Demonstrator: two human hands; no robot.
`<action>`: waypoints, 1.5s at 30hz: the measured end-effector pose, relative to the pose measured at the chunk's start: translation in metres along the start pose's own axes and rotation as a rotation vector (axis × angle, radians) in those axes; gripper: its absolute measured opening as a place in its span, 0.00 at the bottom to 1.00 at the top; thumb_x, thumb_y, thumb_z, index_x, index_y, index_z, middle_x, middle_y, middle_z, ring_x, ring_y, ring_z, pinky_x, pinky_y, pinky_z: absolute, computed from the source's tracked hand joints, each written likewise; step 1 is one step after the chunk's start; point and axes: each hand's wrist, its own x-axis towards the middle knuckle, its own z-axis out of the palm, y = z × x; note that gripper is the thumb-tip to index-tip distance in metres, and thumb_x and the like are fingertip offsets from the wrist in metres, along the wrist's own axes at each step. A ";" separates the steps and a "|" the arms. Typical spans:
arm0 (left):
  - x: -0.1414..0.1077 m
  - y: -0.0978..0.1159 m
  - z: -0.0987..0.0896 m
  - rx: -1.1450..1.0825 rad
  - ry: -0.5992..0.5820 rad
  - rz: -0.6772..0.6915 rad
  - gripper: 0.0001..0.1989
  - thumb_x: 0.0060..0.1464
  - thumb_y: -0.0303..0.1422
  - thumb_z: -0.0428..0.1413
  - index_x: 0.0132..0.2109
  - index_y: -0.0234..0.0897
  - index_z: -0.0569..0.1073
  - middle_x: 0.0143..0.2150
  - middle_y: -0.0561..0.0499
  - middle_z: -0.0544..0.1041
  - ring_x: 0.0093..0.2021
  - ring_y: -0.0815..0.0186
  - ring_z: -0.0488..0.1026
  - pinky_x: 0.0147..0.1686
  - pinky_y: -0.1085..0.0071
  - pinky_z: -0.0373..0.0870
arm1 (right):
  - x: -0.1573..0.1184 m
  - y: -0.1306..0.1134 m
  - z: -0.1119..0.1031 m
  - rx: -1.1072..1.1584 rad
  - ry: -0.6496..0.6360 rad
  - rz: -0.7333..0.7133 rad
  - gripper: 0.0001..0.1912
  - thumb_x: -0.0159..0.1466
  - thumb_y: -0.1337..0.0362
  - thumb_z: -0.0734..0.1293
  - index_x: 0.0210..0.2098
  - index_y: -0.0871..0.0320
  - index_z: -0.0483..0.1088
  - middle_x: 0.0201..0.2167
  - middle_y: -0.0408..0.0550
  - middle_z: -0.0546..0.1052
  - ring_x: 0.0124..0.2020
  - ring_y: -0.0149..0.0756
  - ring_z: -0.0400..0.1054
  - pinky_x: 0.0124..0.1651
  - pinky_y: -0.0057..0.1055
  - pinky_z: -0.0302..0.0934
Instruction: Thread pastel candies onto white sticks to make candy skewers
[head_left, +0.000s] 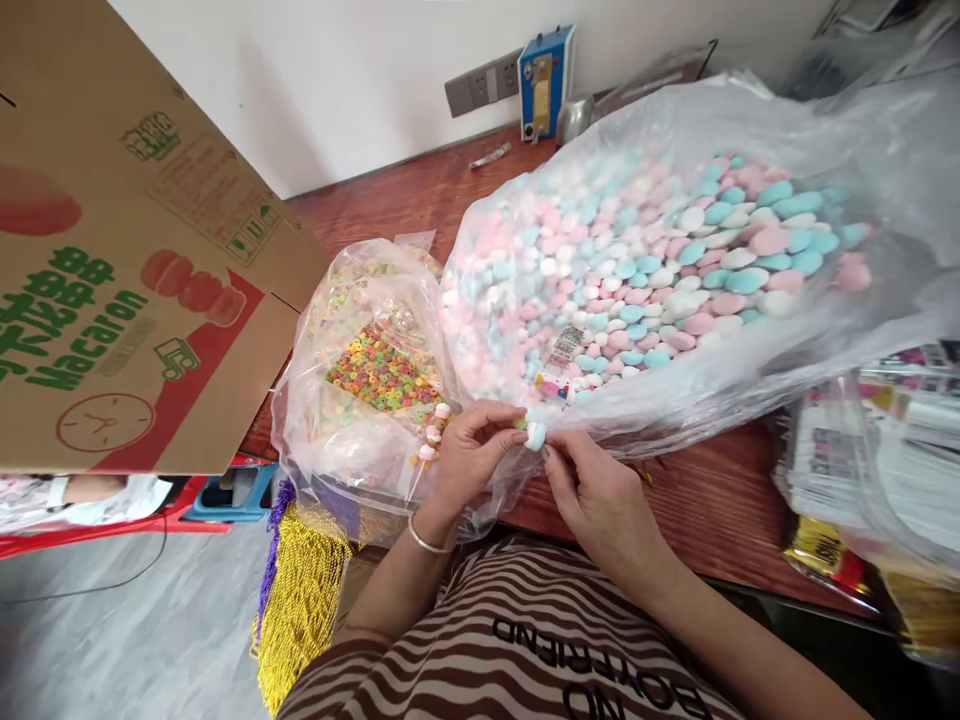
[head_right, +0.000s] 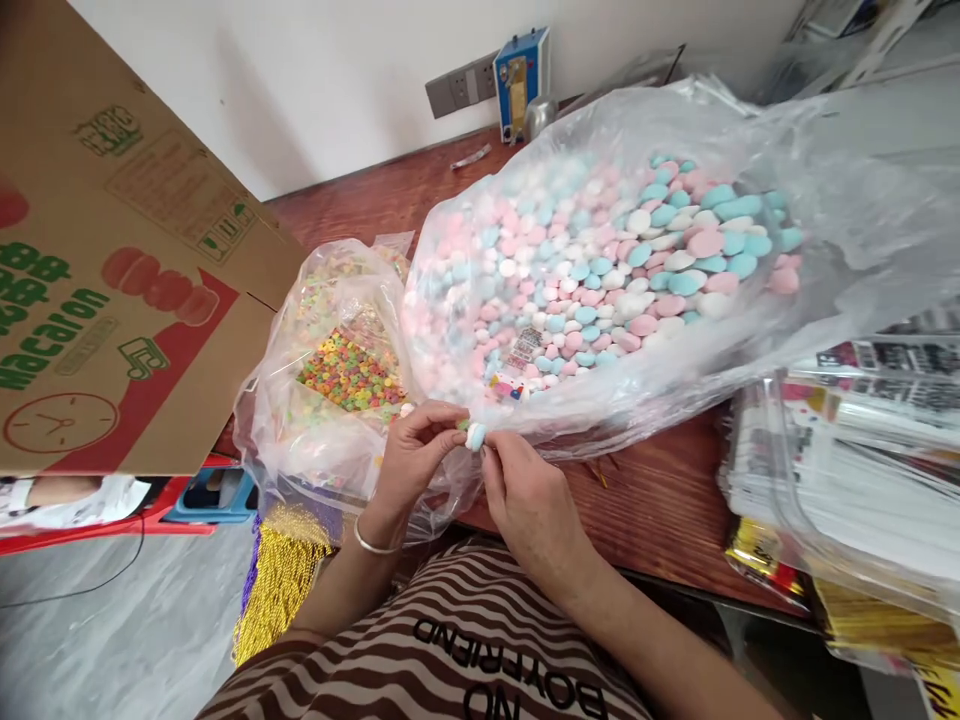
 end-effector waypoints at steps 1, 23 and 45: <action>-0.001 0.001 0.004 0.010 0.007 0.017 0.07 0.52 0.30 0.68 0.40 0.41 0.84 0.38 0.50 0.82 0.39 0.68 0.77 0.41 0.73 0.74 | -0.001 0.000 -0.001 0.034 0.019 0.020 0.06 0.71 0.68 0.61 0.39 0.57 0.70 0.31 0.45 0.77 0.30 0.35 0.72 0.35 0.29 0.62; 0.103 0.031 0.092 0.371 -0.328 0.372 0.22 0.63 0.32 0.58 0.63 0.43 0.71 0.41 0.51 0.82 0.34 0.69 0.78 0.38 0.71 0.75 | -0.001 0.052 -0.059 0.766 0.241 0.437 0.16 0.71 0.50 0.63 0.37 0.56 0.68 0.19 0.35 0.62 0.18 0.26 0.52 0.19 0.24 0.47; 0.208 0.020 0.123 0.268 -0.279 -0.116 0.06 0.54 0.32 0.60 0.40 0.36 0.74 0.30 0.54 0.75 0.30 0.68 0.74 0.34 0.70 0.73 | -0.012 0.083 -0.073 0.771 0.237 0.490 0.19 0.70 0.46 0.63 0.37 0.57 0.68 0.20 0.37 0.64 0.19 0.27 0.55 0.20 0.25 0.49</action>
